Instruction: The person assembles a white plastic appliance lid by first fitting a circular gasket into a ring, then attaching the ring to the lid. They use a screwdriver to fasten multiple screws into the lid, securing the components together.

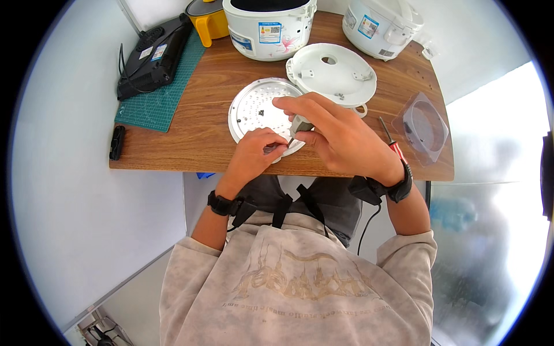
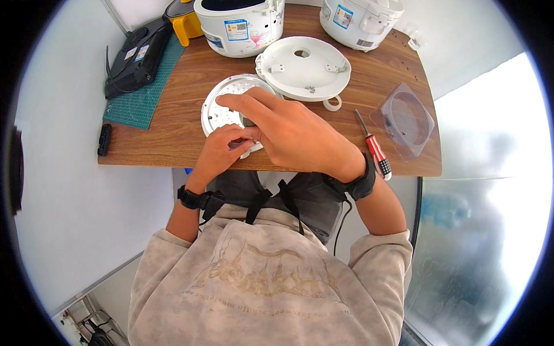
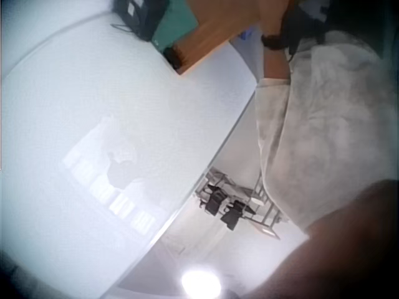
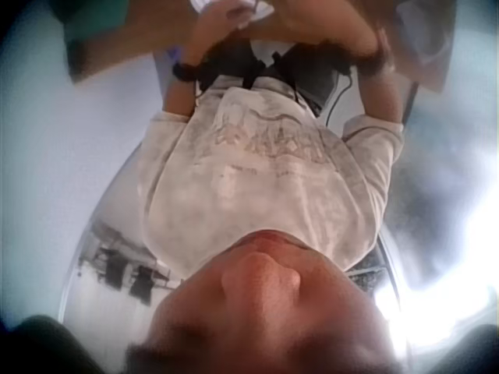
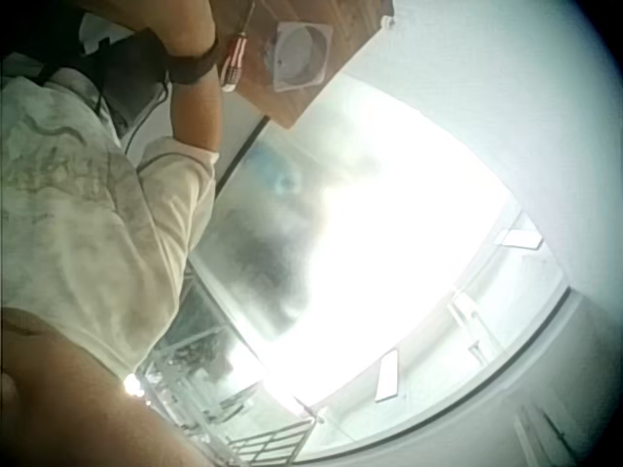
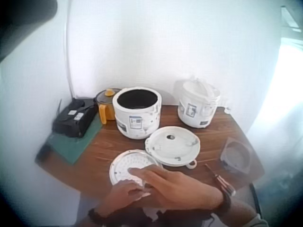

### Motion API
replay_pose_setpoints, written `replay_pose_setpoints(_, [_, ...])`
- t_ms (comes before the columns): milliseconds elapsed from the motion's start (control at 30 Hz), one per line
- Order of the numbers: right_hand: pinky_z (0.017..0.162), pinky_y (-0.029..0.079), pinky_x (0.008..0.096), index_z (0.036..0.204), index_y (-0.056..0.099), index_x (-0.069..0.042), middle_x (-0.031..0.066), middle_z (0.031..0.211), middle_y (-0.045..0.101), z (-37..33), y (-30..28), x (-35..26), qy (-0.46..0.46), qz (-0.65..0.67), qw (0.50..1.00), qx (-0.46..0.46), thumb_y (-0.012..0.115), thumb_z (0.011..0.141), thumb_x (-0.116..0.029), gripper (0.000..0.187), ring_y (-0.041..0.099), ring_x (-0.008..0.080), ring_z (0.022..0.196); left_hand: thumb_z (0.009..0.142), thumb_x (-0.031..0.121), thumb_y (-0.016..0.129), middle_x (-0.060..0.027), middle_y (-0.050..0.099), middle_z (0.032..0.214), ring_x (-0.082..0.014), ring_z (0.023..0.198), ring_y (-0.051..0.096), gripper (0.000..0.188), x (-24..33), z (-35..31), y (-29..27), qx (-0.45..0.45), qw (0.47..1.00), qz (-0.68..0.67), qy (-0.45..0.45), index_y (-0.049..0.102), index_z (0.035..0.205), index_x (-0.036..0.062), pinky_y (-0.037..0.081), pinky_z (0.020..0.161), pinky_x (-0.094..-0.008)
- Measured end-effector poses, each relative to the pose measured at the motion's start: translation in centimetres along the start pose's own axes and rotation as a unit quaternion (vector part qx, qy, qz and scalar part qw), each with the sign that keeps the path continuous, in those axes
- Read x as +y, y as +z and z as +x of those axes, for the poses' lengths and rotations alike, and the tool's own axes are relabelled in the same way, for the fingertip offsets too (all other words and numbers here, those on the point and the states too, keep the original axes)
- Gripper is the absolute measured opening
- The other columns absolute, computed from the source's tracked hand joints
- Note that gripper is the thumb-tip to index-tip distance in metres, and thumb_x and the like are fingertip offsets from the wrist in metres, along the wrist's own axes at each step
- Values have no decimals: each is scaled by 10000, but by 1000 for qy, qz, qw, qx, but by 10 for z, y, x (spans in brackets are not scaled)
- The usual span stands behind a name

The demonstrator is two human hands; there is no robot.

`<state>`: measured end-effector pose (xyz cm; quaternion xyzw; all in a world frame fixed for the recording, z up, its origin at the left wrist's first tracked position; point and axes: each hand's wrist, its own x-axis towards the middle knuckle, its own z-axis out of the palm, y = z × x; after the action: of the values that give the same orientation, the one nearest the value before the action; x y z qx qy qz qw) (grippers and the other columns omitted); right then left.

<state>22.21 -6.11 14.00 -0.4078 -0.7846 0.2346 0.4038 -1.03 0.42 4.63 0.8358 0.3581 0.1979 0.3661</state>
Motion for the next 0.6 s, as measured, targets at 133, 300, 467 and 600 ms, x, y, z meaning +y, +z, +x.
replay_pose_setpoints(133, [826, 549, 395, 1453, 541, -106, 141, 1179, 636, 0, -1, 1, -2, -2, 1000, 4, 642, 878, 97, 618, 657, 336, 1002, 909, 133, 754, -89, 697, 935, -236, 852, 647, 159, 0, 1, -1, -9, 1000, 29, 2, 750, 1033, 33, 554, 748, -339])
replay_pose_setpoints(300, [824, 551, 390, 1444, 550, -105, 139, 1173, 641, -2, 0, 2, -8, -5, 1000, 13, 645, 871, 103, 617, 660, 333, 1002, 905, 150, 759, -83, 695, 909, -245, 831, 638, 135, -3, 0, 1, 3, 1000, 18, 7, 764, 991, 45, 532, 736, -354])
replay_pose_setpoints(467, [814, 559, 380, 1428, 566, -107, 139, 1174, 651, -2, -1, 1, -14, -5, 1000, 14, 647, 860, 118, 616, 667, 324, 1006, 894, 170, 766, -72, 693, 878, -264, 829, 631, 131, -2, 0, 3, 18, 999, 33, 14, 776, 963, 59, 505, 739, -379])
replay_pose_setpoints(600, [828, 561, 383, 1423, 571, -112, 134, 1188, 656, -4, -4, 2, 11, 20, 1000, 11, 643, 860, 120, 614, 668, 324, 1027, 900, 126, 770, -88, 709, 936, -240, 837, 651, 145, -5, 0, 2, 7, 999, 38, 14, 764, 1007, 29, 541, 739, -334])
